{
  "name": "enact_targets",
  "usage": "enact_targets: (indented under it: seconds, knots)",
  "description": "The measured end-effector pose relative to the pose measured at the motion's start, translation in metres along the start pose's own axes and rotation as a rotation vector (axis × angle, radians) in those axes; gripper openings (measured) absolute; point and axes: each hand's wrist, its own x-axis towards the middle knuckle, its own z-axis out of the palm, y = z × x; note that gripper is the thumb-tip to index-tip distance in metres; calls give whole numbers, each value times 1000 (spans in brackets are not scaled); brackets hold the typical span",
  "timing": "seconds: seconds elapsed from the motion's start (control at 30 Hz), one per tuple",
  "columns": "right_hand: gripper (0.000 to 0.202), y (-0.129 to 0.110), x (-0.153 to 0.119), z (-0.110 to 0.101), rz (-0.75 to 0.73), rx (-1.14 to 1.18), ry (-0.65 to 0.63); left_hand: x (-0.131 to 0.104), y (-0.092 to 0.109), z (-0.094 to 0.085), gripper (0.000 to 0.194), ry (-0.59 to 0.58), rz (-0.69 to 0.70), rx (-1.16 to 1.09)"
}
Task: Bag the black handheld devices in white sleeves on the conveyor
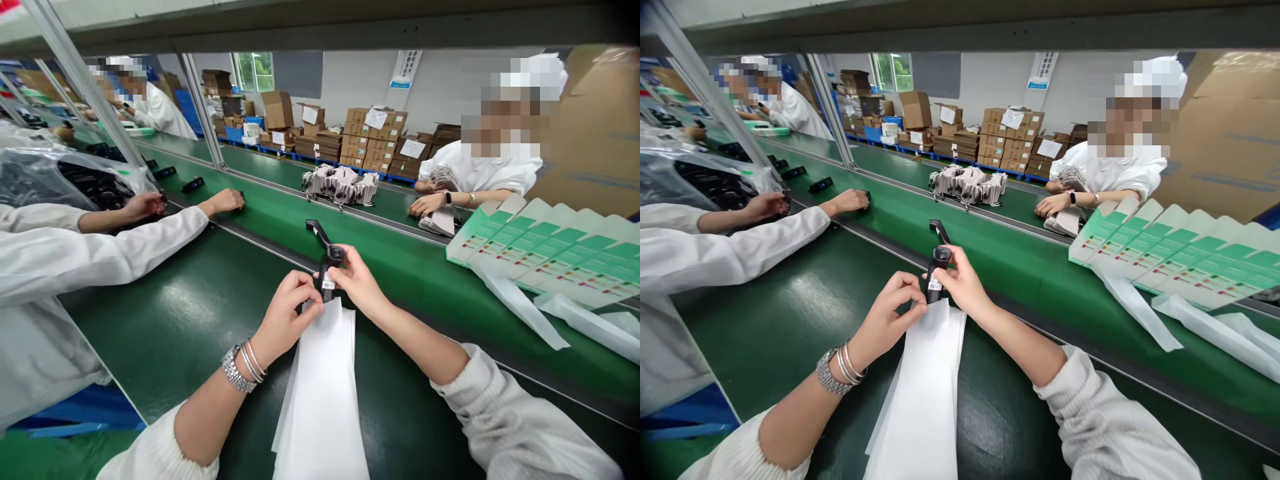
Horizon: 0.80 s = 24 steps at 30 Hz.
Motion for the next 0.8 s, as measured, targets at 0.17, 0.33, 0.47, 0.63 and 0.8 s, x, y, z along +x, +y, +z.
enact_targets:
  seconds: [0.17, 0.33, 0.47, 0.63, 0.8]
  knots:
    - [33, 13, -20, 21, 147, -67, -329, 1, 2, -3, 13, 245, -69, -30]
    - [39, 7, -8, 15, 320, 205, -232, 4, -11, -3, 20, 183, -211, -43]
    - [33, -6, 49, -40, 56, -243, 177, 1, -23, 1, 18, -25, -291, 126]
    - [25, 12, 106, -84, 68, -1329, 280, 2, -25, 5, 25, -148, -202, 238]
    - [54, 52, 119, -72, 176, -1071, 174, 4, -21, 5, 28, -157, -167, 287]
